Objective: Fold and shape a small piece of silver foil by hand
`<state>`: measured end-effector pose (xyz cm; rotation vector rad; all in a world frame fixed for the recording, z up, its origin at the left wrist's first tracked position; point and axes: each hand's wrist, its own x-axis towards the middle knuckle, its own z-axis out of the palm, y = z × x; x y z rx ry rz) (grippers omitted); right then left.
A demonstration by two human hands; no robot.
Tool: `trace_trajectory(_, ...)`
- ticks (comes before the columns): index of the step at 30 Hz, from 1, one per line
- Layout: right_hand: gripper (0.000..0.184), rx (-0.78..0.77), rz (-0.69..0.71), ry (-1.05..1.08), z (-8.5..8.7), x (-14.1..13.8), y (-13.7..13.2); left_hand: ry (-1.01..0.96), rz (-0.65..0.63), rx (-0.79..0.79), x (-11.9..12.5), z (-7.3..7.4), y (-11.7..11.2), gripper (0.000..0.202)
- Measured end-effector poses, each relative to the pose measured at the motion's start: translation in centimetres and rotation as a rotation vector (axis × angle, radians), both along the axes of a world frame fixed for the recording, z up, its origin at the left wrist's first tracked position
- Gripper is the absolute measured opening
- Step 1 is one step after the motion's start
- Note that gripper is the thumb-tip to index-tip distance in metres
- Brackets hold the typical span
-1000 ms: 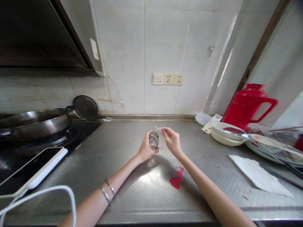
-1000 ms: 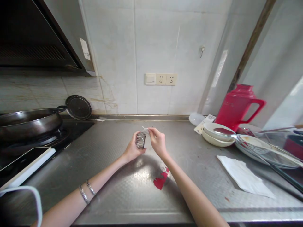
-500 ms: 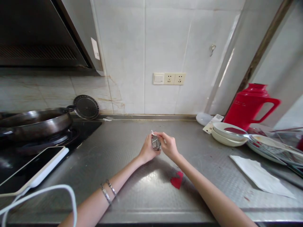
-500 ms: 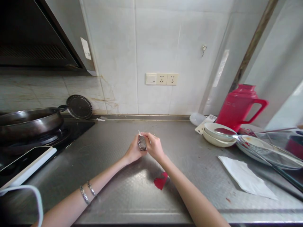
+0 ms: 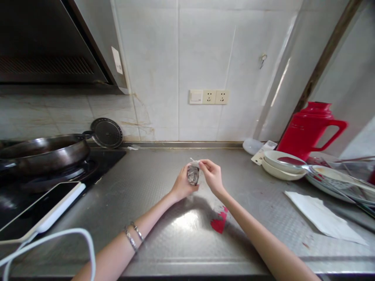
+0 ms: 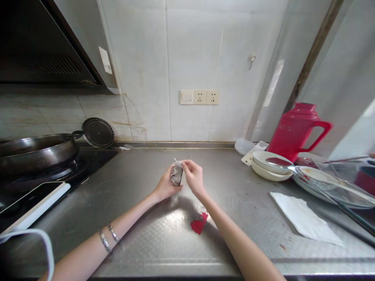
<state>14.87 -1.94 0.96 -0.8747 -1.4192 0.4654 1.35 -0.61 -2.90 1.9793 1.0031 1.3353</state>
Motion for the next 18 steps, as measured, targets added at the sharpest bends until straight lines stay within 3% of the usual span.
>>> trace_trajectory(4,0.025,-0.043,-0.067,0.103,0.2,0.8,0.9,0.032,0.027,0.011,0.0,0.3,-0.2,0.078)
trace_trajectory(11,0.024,-0.066,-0.003,-0.071,-0.6,0.4,1.0,0.001,0.011,0.036,0.1,-0.1,-0.1,0.08)
trace_trajectory(18,0.022,0.043,-0.109,-0.189,-0.8,-0.7,-0.4,-0.038,0.042,0.043,0.4,-0.4,0.1,0.078)
